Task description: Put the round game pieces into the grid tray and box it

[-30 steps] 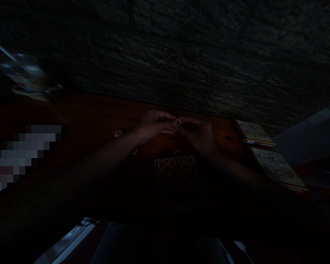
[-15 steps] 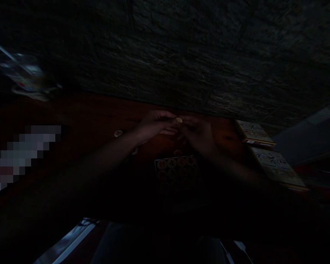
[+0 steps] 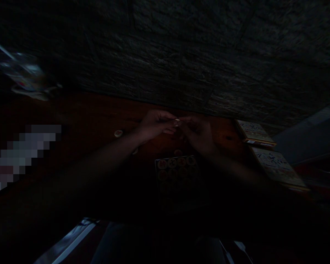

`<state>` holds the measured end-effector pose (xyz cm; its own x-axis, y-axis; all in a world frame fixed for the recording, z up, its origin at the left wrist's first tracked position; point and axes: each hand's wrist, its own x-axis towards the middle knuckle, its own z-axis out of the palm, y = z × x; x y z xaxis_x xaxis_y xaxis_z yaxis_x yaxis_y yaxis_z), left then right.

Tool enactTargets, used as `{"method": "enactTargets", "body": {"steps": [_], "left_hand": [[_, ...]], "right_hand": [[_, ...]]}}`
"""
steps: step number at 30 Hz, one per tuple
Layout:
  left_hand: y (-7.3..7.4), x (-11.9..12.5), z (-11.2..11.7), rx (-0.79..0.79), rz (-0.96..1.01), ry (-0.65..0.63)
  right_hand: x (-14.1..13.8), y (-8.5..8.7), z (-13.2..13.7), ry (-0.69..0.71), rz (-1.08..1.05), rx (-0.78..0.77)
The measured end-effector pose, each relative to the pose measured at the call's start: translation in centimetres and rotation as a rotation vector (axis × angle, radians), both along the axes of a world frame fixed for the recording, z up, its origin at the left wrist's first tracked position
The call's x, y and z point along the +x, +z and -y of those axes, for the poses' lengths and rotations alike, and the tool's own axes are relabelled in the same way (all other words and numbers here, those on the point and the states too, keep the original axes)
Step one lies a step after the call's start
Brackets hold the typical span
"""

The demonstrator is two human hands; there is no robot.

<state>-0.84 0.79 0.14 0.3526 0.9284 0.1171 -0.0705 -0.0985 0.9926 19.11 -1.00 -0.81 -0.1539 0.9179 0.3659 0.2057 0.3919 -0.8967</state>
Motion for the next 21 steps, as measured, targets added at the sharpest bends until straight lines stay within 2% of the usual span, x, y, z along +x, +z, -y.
{"method": "enactTargets", "body": {"steps": [5, 17, 21], "left_hand": [[-0.06, 0.02, -0.08, 0.035, -0.044, -0.02], [-0.22, 0.24, -0.14, 0.343, -0.117, -0.03], [-0.27, 0.31, -0.11, 0.336, -0.098, -0.043]], "right_hand": [[0.08, 0.14, -0.02, -0.048, 0.005, -0.034], [-0.02, 0.61, 0.07, -0.073, 0.024, -0.098], [-0.06, 0.5, 0.01, -0.042, -0.053, -0.136]]}}
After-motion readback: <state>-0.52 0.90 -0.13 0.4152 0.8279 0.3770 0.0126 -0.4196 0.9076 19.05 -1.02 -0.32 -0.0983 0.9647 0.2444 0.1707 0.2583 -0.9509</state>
